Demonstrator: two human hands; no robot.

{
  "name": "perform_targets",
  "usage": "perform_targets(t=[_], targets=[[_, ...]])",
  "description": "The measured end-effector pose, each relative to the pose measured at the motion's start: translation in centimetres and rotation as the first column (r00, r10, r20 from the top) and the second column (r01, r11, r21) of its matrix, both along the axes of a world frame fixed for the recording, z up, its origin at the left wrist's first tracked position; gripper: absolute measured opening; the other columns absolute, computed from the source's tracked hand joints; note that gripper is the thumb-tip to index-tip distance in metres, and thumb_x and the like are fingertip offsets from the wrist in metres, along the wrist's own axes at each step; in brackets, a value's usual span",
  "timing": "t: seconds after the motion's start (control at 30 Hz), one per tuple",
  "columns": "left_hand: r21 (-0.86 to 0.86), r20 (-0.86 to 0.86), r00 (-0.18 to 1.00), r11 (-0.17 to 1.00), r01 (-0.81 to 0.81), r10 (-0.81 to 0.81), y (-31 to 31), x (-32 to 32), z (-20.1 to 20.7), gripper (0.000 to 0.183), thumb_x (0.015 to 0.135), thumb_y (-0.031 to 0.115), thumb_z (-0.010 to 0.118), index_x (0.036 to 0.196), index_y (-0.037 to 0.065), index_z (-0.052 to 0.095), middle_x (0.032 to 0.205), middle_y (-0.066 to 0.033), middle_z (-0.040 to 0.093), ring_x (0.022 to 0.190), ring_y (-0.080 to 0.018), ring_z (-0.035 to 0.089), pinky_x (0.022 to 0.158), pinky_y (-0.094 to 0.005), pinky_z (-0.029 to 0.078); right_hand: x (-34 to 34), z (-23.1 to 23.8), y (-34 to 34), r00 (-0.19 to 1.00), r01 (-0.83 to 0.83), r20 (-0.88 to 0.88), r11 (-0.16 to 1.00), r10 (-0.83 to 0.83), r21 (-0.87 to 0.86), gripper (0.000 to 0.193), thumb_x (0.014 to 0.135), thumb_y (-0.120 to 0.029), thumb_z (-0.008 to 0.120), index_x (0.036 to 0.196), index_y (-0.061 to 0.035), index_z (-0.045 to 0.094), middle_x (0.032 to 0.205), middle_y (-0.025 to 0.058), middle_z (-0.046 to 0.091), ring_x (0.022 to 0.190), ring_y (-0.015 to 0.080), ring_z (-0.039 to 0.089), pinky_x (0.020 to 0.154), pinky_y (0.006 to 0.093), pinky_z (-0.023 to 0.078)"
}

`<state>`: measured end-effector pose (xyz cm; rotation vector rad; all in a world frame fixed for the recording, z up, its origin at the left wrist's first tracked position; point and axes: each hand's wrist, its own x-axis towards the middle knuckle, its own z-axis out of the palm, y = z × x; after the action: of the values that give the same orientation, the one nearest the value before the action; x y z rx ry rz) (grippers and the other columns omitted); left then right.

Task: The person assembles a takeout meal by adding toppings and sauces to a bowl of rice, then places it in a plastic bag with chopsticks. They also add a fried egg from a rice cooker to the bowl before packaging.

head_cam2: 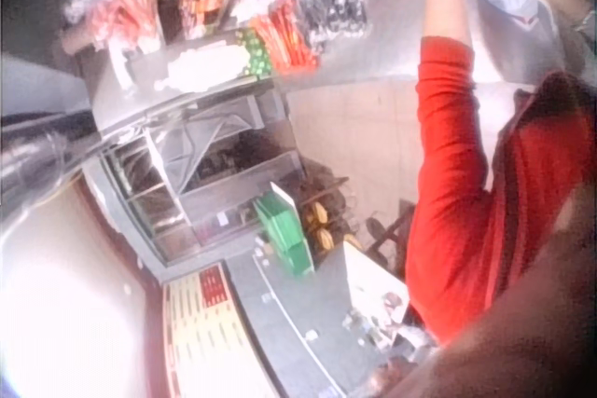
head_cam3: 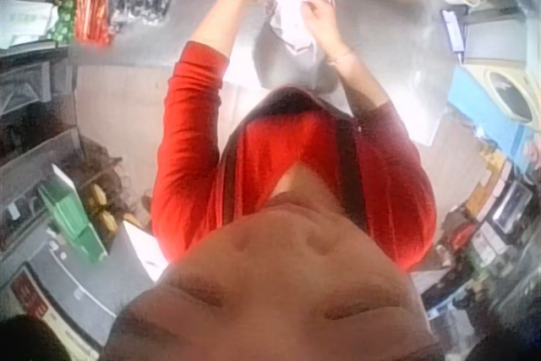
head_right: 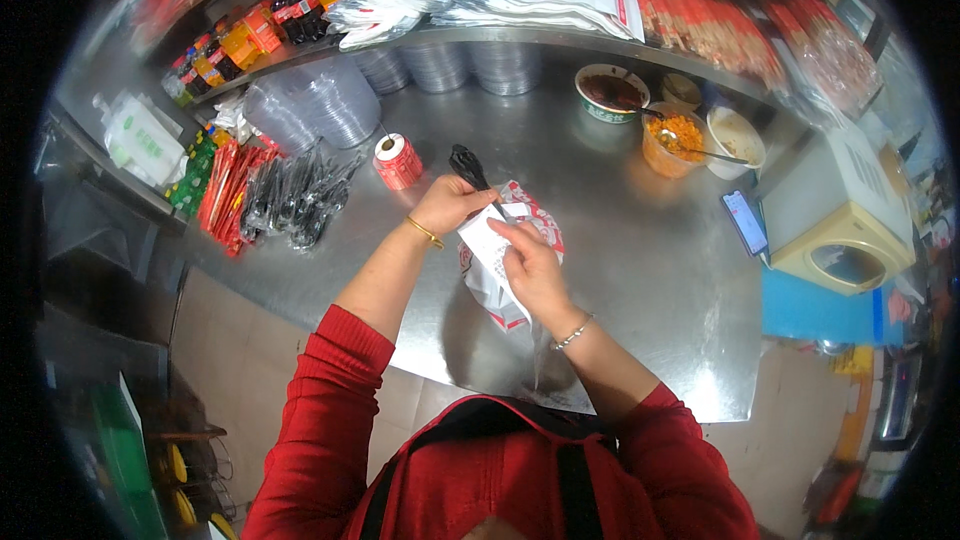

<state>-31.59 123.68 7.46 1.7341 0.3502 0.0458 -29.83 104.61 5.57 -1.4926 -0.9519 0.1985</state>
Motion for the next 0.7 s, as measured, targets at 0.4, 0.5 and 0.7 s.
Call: perform_targets(t=[0.4, 0.5, 0.7], targets=[[0.359, 0.262, 0.942, 0.885, -0.296, 0.209, -2.6, -0.8, 0.1, 0.019, 0.081, 0.019, 0.066, 0.079, 0.0, 0.066, 0.058, -0.0028, 0.059, 0.054, -0.0053, 0.05, 0.049, -0.025, 0.04, -0.3, 0.2, 1.5, 0.98, 0.131, 0.165, 0.983, -0.108, -0.132, 0.03, 0.08, -0.001, 0.05, 0.109, -0.0032, 0.057, 0.092, 0.0144, 0.054, 0.079, 0.0304, 0.056, 0.07, 0.0361, 0.046], [0.4, 0.366, 0.909, 0.848, -0.348, 0.2, -2.8, -0.7, 0.1, 0.016, 0.08, 0.017, 0.066, 0.08, 0.0, 0.065, 0.062, -0.0087, 0.061, 0.055, -0.0108, 0.053, 0.053, -0.0292, 0.043, 0.4, 0.4, 1.4, 0.96, 0.21, 0.216, 0.97, -0.18, -0.124, 0.027, 0.082, -0.007, 0.053, 0.109, -0.0028, 0.056, 0.09, 0.0118, 0.058, 0.077, 0.0258, 0.059, 0.067, 0.0334, 0.047], [0.451, 0.4, 0.9, 0.818, -0.357, 0.172, -2.5, -0.7, 0.5, 0.016, 0.079, 0.016, 0.067, 0.081, 0.001, 0.065, 0.065, -0.0142, 0.062, 0.054, -0.0177, 0.056, 0.055, -0.0323, 0.045, 4.0, 0.9, 3.0, 0.893, 0.197, -0.398, 0.977, -0.212, -0.08, 0.013, 0.083, -0.009, 0.061, 0.091, 0.0005, 0.062, 0.082, 0.006, 0.063, 0.068, 0.009, 0.056, 0.062, 0.0239, 0.046]])
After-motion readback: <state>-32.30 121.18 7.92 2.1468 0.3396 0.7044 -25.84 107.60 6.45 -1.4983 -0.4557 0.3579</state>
